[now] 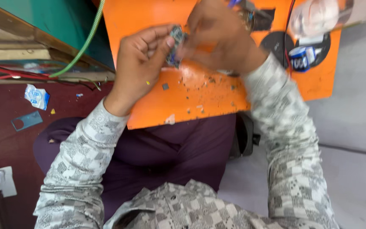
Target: The person applies liquid from a syringe to a circuit board and cleans it with a blue brush at a workbench.
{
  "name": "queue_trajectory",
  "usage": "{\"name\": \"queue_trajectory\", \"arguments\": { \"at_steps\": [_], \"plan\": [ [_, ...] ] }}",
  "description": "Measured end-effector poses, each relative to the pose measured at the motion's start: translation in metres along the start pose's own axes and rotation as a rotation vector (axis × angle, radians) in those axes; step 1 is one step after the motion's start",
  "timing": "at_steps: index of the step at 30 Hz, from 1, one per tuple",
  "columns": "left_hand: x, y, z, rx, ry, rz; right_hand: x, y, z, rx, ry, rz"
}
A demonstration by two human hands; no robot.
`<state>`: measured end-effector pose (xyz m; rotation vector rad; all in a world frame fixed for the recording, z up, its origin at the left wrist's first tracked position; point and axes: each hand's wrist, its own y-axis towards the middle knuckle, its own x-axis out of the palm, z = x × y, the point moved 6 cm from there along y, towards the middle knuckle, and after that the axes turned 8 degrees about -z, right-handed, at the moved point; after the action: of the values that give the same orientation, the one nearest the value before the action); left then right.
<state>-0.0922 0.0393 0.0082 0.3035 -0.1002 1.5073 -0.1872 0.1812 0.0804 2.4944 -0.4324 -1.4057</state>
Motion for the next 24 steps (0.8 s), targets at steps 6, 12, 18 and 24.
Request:
{"name": "queue_trajectory", "arguments": {
  "at_steps": [6, 12, 18, 24],
  "plan": [
    [0.000, -0.002, 0.000, -0.075, -0.017, 0.022, -0.001, 0.000, -0.001, -0.013, 0.031, 0.032],
    [-0.001, -0.001, 0.001, -0.025, 0.002, 0.025, -0.001, 0.002, -0.003, -0.065, 0.024, 0.061],
    [0.000, 0.001, 0.000, 0.003, -0.045, 0.021, 0.002, 0.000, -0.007, -0.123, -0.048, -0.016],
    [0.001, -0.001, 0.002, 0.005, -0.003, -0.005, 0.000, -0.002, -0.002, -0.064, -0.038, -0.002]
  ]
}}
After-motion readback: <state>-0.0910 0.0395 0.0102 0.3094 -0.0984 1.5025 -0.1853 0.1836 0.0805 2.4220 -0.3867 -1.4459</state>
